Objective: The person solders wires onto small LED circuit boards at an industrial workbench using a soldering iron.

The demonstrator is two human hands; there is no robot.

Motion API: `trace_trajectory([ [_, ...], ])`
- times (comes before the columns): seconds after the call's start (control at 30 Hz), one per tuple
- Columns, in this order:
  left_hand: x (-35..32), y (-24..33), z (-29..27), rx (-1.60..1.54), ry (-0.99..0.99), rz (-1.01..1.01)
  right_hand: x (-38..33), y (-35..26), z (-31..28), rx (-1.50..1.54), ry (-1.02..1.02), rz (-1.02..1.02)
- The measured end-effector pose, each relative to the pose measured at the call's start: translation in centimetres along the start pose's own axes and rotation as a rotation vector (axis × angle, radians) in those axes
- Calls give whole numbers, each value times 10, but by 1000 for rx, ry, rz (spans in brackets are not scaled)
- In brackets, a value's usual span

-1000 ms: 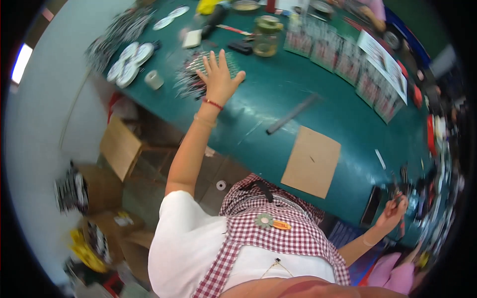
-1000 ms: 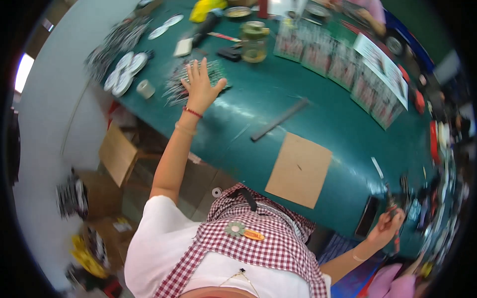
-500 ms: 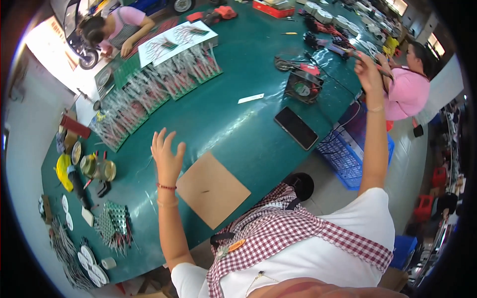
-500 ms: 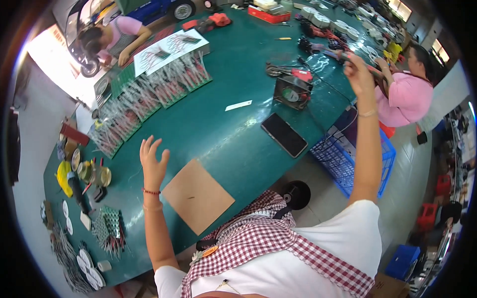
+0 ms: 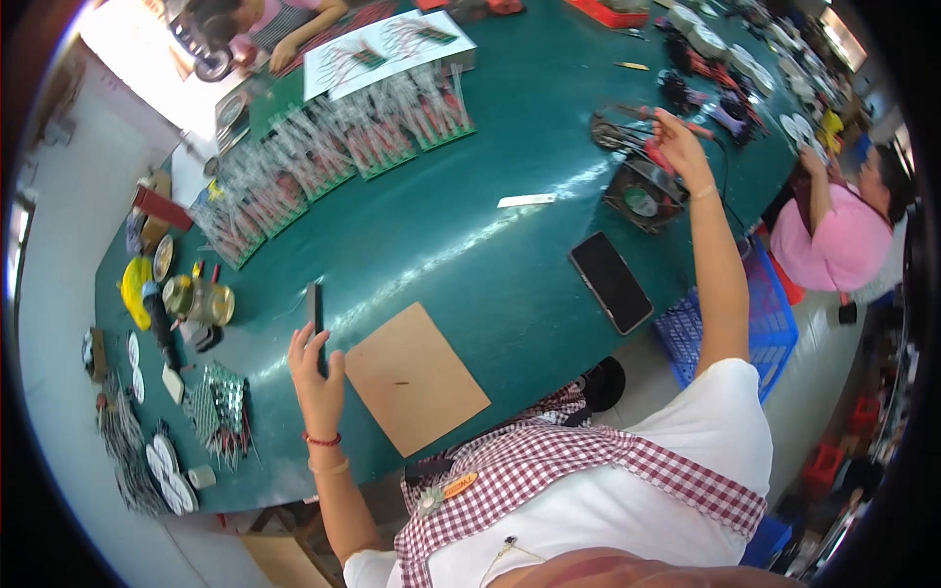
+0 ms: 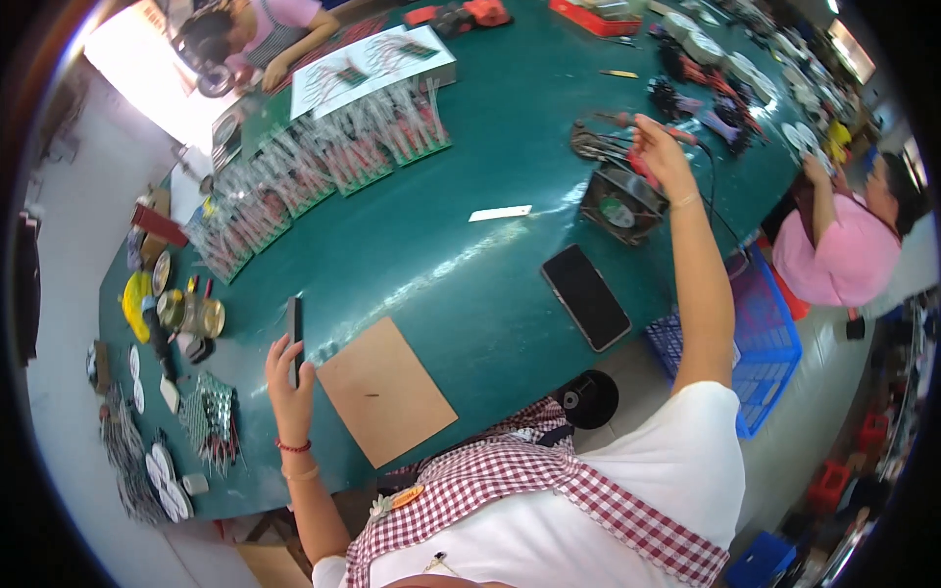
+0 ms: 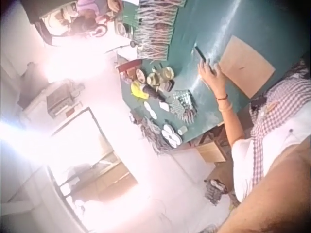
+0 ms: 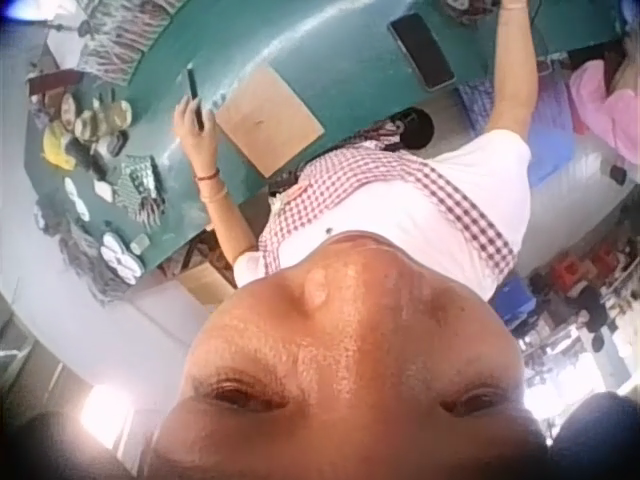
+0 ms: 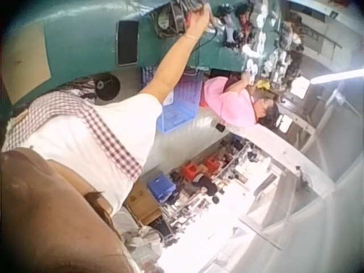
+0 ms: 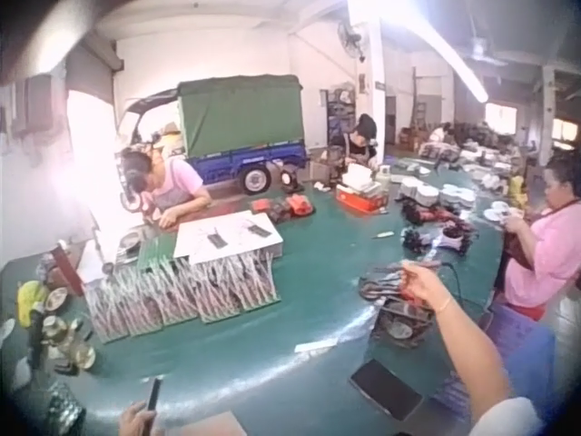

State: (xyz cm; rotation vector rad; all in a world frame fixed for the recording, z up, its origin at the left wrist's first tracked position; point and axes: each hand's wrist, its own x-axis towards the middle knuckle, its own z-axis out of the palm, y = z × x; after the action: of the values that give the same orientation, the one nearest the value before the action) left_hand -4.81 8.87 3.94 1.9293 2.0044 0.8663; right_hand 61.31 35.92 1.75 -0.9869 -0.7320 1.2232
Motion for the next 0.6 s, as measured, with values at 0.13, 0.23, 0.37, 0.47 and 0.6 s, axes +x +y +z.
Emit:
trace_trajectory([
  [0.13,-3,20,19,-120,-222,77,-10,7,-19,299,-137,181],
  [0.23,-14,52,26,336,-509,82,-25,-7,-12,26,6,374],
  [0.37,-27,42,48,350,-504,66,-67,-58,37,-481,25,317],
  [0.47,-30,55,58,328,-435,6,-101,-49,140,-787,-66,-186],
  [0.6,-26,86,90,264,-386,110,-77,56,260,-1281,-116,-331],
])
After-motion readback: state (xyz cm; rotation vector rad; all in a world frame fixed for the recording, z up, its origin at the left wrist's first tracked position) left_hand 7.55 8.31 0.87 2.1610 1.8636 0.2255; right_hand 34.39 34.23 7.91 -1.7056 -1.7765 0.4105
